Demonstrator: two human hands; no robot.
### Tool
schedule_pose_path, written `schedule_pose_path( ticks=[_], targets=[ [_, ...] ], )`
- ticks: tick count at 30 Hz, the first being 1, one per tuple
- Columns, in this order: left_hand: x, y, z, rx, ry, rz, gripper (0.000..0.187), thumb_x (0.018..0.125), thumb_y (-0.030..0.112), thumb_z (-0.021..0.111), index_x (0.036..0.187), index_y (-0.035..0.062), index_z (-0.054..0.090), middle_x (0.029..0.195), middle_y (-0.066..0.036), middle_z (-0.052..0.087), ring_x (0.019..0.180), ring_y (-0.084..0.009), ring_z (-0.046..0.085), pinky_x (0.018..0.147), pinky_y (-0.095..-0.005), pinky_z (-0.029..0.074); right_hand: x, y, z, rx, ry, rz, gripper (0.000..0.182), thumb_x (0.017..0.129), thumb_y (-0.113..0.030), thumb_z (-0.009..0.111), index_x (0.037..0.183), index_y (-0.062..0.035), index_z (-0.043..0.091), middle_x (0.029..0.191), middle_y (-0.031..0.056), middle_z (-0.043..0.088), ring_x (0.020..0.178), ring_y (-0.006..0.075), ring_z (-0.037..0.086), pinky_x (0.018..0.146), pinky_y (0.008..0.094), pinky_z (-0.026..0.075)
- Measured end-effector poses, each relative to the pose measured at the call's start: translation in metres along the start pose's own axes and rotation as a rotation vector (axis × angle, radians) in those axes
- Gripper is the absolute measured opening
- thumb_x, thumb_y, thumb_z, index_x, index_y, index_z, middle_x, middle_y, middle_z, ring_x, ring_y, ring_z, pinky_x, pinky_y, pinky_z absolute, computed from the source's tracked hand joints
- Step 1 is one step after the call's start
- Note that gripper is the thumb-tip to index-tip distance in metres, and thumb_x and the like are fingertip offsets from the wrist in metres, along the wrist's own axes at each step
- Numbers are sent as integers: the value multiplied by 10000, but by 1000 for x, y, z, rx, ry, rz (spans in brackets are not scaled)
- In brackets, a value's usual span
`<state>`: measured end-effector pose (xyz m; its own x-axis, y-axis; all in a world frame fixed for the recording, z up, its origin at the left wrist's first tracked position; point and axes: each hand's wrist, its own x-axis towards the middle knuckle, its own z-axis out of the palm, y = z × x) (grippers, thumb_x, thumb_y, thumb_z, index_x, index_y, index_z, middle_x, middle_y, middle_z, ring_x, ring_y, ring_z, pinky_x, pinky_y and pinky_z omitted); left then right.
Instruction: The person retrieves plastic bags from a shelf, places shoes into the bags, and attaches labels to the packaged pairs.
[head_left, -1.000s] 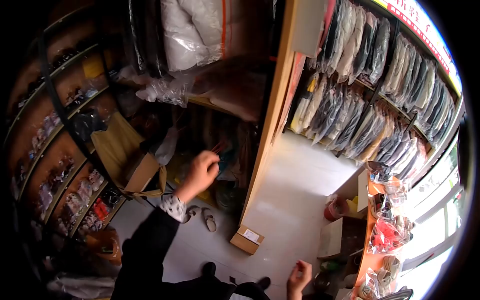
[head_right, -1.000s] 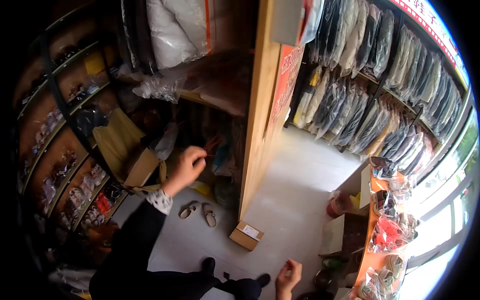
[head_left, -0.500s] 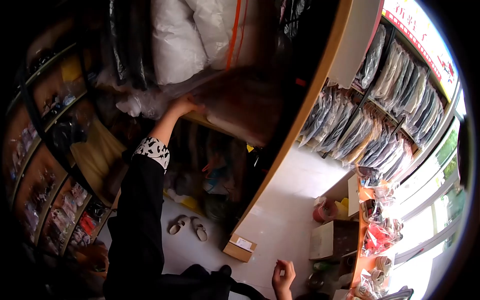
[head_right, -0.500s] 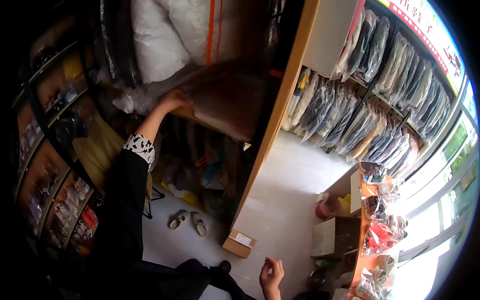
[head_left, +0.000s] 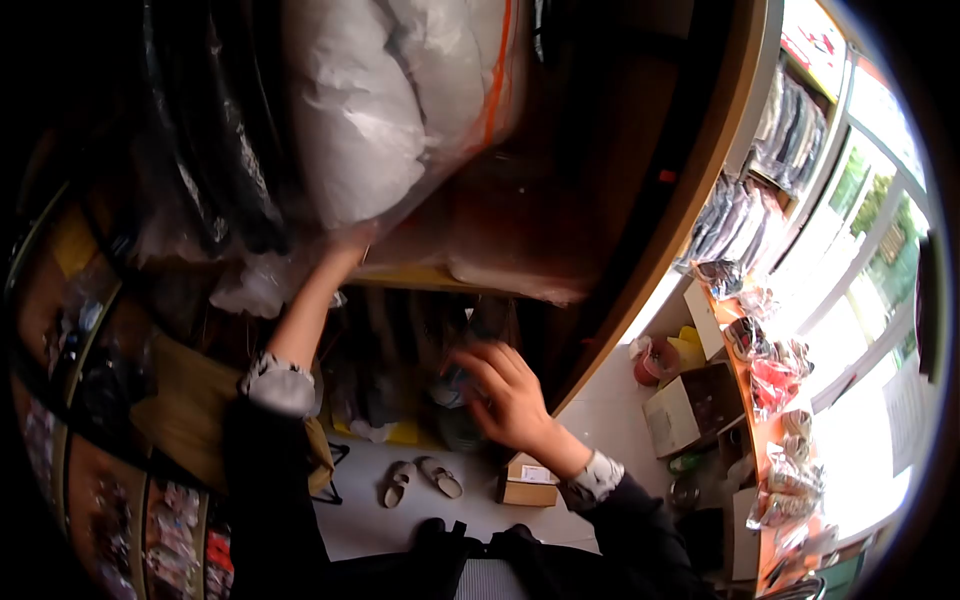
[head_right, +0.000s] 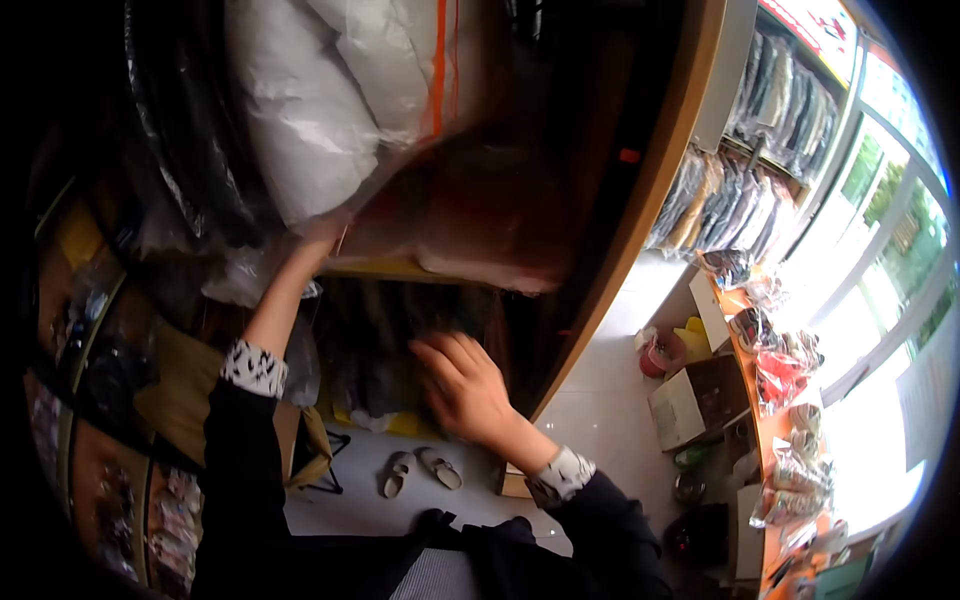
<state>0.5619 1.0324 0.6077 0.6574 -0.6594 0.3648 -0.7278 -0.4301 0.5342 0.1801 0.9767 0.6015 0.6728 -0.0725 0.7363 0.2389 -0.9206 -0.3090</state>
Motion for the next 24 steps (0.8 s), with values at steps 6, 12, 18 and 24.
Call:
schedule_pose_path(
  ticks=[6, 12, 18, 24],
  targets=[
    [-116, 88, -67, -313, 360, 242, 190, 950, 149, 496, 870, -7, 568, 764, -162, 622, 712, -334, 610, 642, -394, 465, 122, 31, 109, -350, 40, -11, 477, 812, -172, 590, 1258, -12, 529, 1331, 197, 499, 1220, 408, 461, 1062, 452, 343],
    [-259, 106, -70, -1083, -404, 353, 149, 938, 63, 521, 793, 31, 519, 754, -40, 537, 680, -123, 514, 628, -253, 436, 131, 58, 145, -182, -48, 160, 369, 791, -275, 613, 1101, -77, 633, 1182, 157, 578, 1239, 364, 431, 1089, 490, 272],
    [-317, 134, -14, -1159, -861, 322, 184, 966, 118, 540, 820, 6, 532, 719, -82, 561, 649, -204, 567, 619, -303, 451, 35, 1, 81, 42, 56, 148, 470, 887, -227, 625, 1313, -65, 512, 1392, 178, 462, 1276, 360, 427, 1051, 474, 345],
    [-333, 184, 58, -933, -1055, 291, 193, 960, 163, 554, 871, -8, 562, 760, -177, 621, 694, -345, 618, 630, -370, 475, -194, -52, 1, 1832, 424, 917, 1049, 777, -812, 456, 1450, -16, 342, 1423, 248, 413, 1336, 365, 385, 1088, 481, 339]
  ],
)
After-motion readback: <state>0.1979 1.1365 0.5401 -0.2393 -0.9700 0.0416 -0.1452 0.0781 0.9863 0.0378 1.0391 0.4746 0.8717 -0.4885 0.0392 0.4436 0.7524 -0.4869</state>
